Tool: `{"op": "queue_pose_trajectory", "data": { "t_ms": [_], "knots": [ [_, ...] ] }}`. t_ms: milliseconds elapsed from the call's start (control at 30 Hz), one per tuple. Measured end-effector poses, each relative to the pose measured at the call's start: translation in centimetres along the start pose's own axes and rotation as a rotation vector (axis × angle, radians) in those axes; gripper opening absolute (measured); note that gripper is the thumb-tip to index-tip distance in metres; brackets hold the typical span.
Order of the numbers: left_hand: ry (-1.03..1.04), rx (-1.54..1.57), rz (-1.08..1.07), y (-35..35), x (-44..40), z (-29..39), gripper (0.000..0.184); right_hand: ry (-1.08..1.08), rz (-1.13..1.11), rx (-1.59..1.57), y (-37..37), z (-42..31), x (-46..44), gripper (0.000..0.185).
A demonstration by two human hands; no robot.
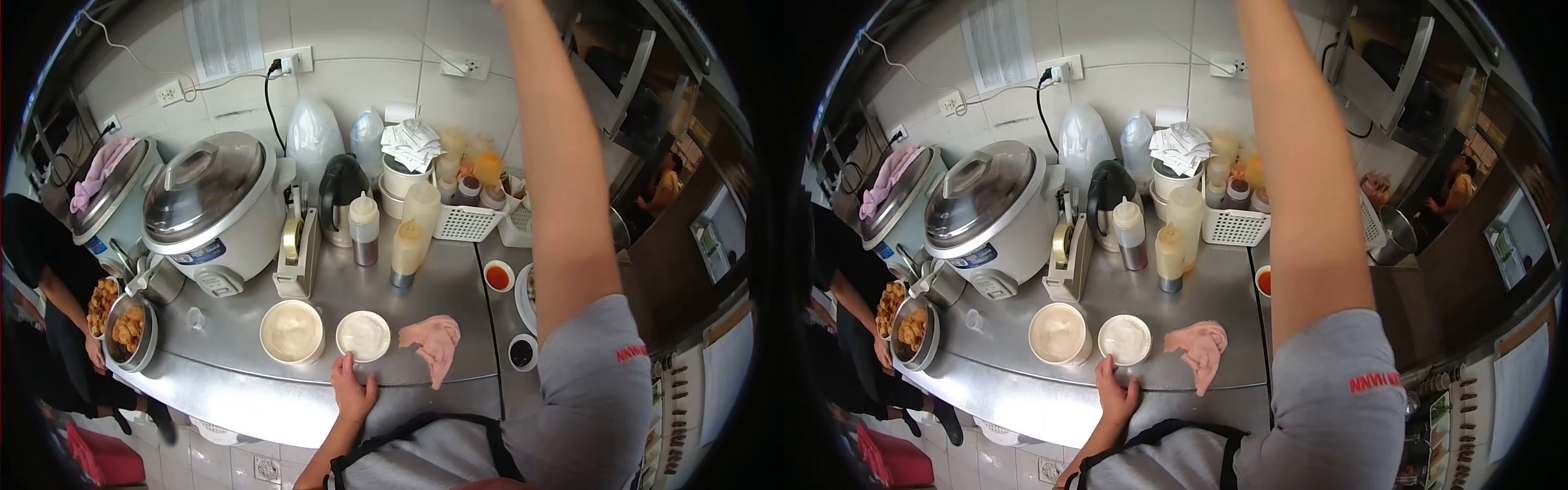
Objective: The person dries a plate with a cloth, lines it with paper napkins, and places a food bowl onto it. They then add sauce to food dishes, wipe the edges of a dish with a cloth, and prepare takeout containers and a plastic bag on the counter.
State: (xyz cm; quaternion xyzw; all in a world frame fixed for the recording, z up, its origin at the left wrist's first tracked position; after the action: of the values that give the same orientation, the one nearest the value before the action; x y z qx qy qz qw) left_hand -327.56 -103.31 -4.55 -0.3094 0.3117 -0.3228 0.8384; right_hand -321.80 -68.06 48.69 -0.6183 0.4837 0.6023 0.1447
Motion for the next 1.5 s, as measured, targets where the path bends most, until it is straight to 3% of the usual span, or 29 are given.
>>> {"op": "queue_pose_trajectory", "data": {
  "t_ms": [67, 133, 233, 300, 400, 500, 600, 700, 867, 933, 1000, 1100, 1167, 1267, 1300, 1400, 1500],
  "knots": [
    [-0.012, 0.001, -0.018, 0.0, -0.1, 0.0, 0.065, 0.219, -0.402, 0.294, -1.8, 6.2, 4.2, 0.035],
    [-0.005, -0.025, -0.015, -0.2, -0.2, 0.3, 0.065, 0.479, -0.525, 0.314, -3.4, 10.0, 10.6, 0.046],
    [0.018, -0.08, -0.01, -0.5, -0.4, 0.8, 0.064, 0.839, -0.385, 0.259, -6.9, 14.4, 18.7, 0.055],
    [0.002, -0.083, -0.037, -0.4, -0.4, 0.8, 0.064, 0.857, -0.209, 0.4, -11.7, 20.6, 19.8, 0.035],
    [-0.009, -0.084, -0.055, 0.0, -0.4, 0.5, 0.062, 0.784, -0.168, 0.653, -15.3, 25.7, 20.3, 0.027],
    [-0.011, -0.112, -0.054, 0.2, -0.3, 0.4, 0.062, 0.567, -0.169, 0.77, -14.8, 27.6, 19.2, 0.022],
    [-0.015, -0.113, -0.048, 0.6, -0.1, 0.1, 0.062, 0.685, -0.27, 0.822, -14.6, 30.1, 20.1, 0.026],
    [0.004, -0.104, -0.033, 0.7, -0.1, 0.3, 0.064, 0.697, -0.543, 1.138, -17.0, 37.1, 21.9, 0.028],
    [0.014, -0.109, -0.043, 1.4, 0.6, -0.5, 0.068, 0.897, -0.36, 1.007, -16.7, 33.9, 22.2, 0.025],
    [0.002, -0.104, -0.049, 1.7, 0.9, -0.9, 0.068, 1.016, -0.577, 1.181, -17.7, 34.0, 25.8, 0.025],
    [0.023, -0.064, -0.038, 1.9, 0.4, -0.1, 0.068, 0.99, -0.501, 1.182, -18.0, 32.1, 28.1, 0.027],
    [0.0, -0.055, -0.014, 1.7, 0.8, -1.1, 0.068, 1.012, -0.621, 1.054, -15.9, 29.8, 27.8, 0.032],
    [-0.061, -0.03, -0.043, 1.6, 0.7, -1.1, 0.067, 0.908, -0.54, 0.938, -15.7, 26.9, 27.4, 0.041],
    [-0.103, 0.052, -0.085, 1.9, 0.5, -1.2, 0.067, 0.934, -0.421, 0.742, -18.1, 18.8, 26.4, 0.055],
    [-0.026, 0.03, -0.087, 1.8, 0.3, -0.6, 0.073, 1.002, -0.36, 0.57, -19.5, 16.3, 27.3, 0.053],
    [-0.097, 0.208, -0.108, 2.0, 0.1, 0.1, 0.074, 1.134, -0.165, 0.172, -23.5, 4.8, 29.8, 0.044],
    [-0.048, 0.212, -0.091, 2.0, 0.4, 0.3, 0.075, 1.219, -0.206, 0.251, -28.7, -5.9, 32.0, 0.037]
  ]
}}
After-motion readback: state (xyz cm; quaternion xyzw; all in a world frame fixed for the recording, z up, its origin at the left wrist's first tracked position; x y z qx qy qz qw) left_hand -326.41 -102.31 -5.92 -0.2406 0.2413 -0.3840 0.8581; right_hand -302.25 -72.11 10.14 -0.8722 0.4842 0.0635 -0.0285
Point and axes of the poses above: each hand's wrist, its own x-axis away from the middle knuckle, its own y-axis out of the palm, z = x × y, the point moved 7 cm from there along -x, towards the middle knuckle, and after that the axes turned 11 degrees about -x, right-handed, at the moved point
